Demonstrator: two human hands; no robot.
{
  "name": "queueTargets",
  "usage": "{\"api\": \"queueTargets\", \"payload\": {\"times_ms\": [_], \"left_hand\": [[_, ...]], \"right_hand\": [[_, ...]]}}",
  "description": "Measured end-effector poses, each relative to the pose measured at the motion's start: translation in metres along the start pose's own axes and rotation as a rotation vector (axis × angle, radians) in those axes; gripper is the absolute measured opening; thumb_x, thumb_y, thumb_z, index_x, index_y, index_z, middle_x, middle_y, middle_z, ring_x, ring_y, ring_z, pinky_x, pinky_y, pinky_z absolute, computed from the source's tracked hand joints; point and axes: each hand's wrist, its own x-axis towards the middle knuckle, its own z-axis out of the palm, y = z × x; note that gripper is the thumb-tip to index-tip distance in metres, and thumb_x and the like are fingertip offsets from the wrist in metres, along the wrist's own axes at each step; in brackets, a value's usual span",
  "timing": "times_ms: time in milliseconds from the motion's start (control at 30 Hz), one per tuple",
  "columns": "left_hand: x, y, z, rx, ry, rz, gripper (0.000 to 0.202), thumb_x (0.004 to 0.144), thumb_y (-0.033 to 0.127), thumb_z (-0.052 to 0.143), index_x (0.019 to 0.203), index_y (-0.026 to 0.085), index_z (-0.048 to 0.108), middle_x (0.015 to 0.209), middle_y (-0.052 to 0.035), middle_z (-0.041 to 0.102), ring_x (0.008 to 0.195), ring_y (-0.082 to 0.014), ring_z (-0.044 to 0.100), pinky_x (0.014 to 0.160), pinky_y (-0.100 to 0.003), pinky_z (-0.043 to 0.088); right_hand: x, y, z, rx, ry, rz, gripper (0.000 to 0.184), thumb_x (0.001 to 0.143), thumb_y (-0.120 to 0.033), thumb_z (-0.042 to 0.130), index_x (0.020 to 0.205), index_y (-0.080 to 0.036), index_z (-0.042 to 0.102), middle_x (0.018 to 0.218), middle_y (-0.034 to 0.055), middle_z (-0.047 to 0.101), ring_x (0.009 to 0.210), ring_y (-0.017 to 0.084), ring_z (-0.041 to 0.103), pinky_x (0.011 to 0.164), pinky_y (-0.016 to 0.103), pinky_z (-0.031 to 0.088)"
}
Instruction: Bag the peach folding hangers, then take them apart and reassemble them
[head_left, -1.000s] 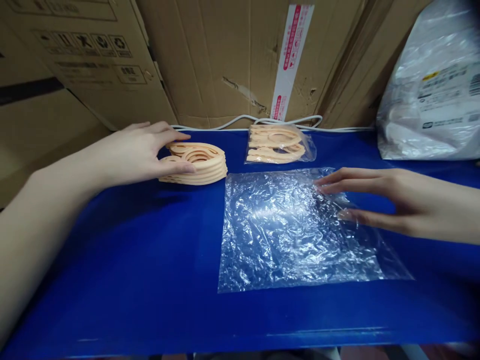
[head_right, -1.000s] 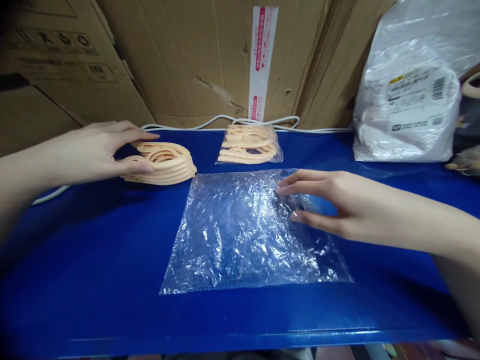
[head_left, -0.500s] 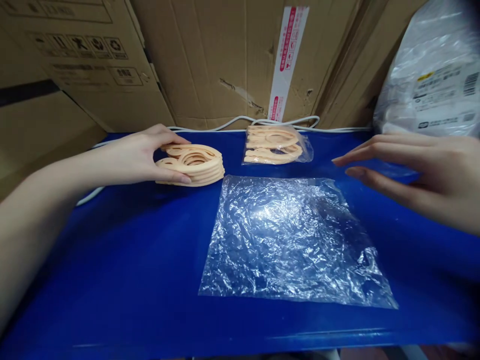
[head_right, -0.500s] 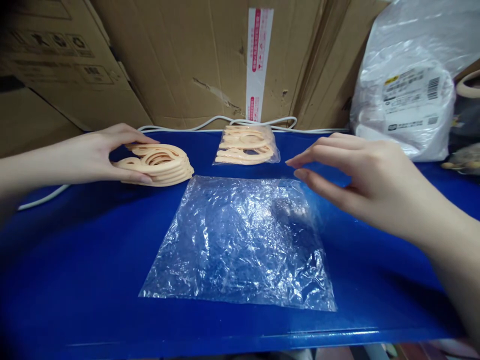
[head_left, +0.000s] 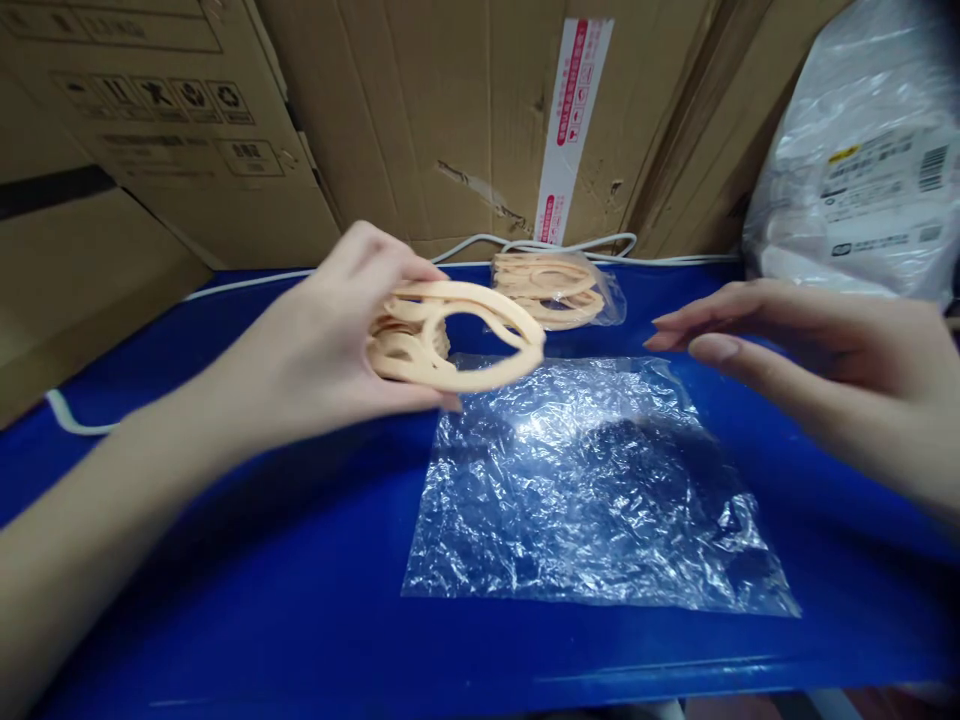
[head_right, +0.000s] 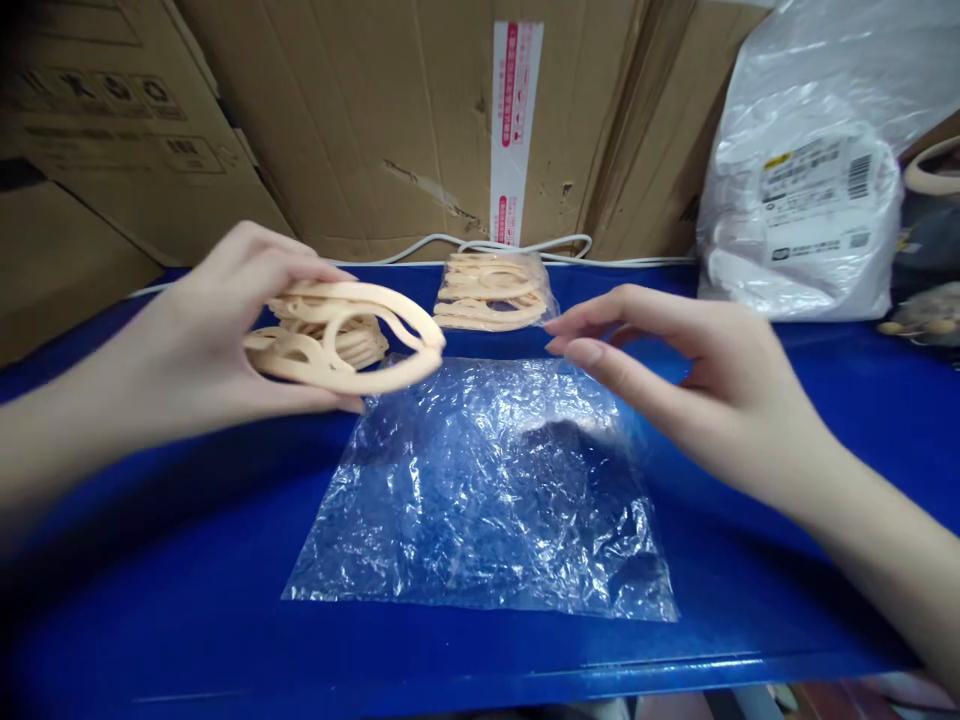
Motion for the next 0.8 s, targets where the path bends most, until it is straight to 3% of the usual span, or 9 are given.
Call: {"api": "queueTargets", "payload": {"times_ms": [133, 267, 367, 467, 633, 800], "left_hand": [[-0.012, 0.038, 0.016, 0.094, 0.082, 0.132, 0.067, 0.083, 0.065, 0.065, 0.133, 0.024, 0.049, 0.134, -0.0100, 0.052, 0.123, -0.0293, 0.051, 0.103, -0.042, 0.049], [-0.016, 0.053, 0.027, 0.045, 0.220, 0.230, 0.066, 0.082, 0.064, 0.067, 0.132, 0.024, 0.052, 0.132, -0.0088, 0.056, 0.121, -0.0307, 0.057, 0.100, -0.044, 0.053], [-0.015, 0.052, 0.031, 0.018, 0.298, 0.336, 0.069, 0.081, 0.060, 0.071, 0.134, 0.019, 0.051, 0.129, -0.0115, 0.059, 0.119, -0.0312, 0.059, 0.101, -0.046, 0.054], [-0.013, 0.047, 0.033, -0.010, 0.282, 0.360, 0.074, 0.080, 0.059, 0.073, 0.138, 0.020, 0.048, 0.133, -0.0119, 0.058, 0.122, -0.0319, 0.058, 0.103, -0.047, 0.053], [-0.011, 0.037, 0.034, -0.010, 0.252, 0.399, 0.082, 0.082, 0.063, 0.069, 0.140, 0.011, 0.044, 0.135, -0.0177, 0.057, 0.125, -0.0313, 0.057, 0.104, -0.047, 0.052], [-0.011, 0.029, 0.037, -0.090, 0.212, 0.388, 0.080, 0.085, 0.059, 0.068, 0.143, 0.011, 0.041, 0.136, -0.0181, 0.056, 0.125, -0.0314, 0.055, 0.107, -0.048, 0.049]], "right_hand": [[-0.007, -0.010, 0.014, 0.225, -0.150, 0.041, 0.032, 0.092, -0.047, 0.063, 0.121, -0.033, 0.063, 0.097, -0.0064, 0.074, 0.088, 0.012, 0.070, 0.076, 0.020, 0.055], [-0.013, -0.017, 0.018, 0.380, -0.243, 0.069, 0.036, 0.089, -0.042, 0.069, 0.124, -0.041, 0.062, 0.107, -0.0060, 0.073, 0.084, 0.012, 0.070, 0.069, 0.018, 0.058], [-0.016, -0.019, 0.017, 0.545, -0.238, 0.142, 0.040, 0.089, -0.036, 0.071, 0.126, -0.048, 0.061, 0.095, -0.0064, 0.074, 0.071, 0.011, 0.069, 0.059, 0.016, 0.058], [-0.015, -0.018, 0.017, 0.687, -0.232, 0.211, 0.040, 0.088, -0.035, 0.072, 0.124, -0.050, 0.063, 0.078, -0.0067, 0.071, 0.063, 0.010, 0.067, 0.053, 0.014, 0.056], [-0.008, -0.012, 0.020, 0.784, -0.232, 0.312, 0.037, 0.084, -0.036, 0.076, 0.118, -0.047, 0.067, 0.083, -0.0058, 0.074, 0.063, 0.009, 0.067, 0.052, 0.013, 0.055], [-0.006, -0.006, 0.019, 0.821, -0.246, 0.358, 0.036, 0.083, -0.037, 0.077, 0.116, -0.045, 0.068, 0.085, -0.0061, 0.075, 0.061, 0.008, 0.065, 0.053, 0.012, 0.054]]}}
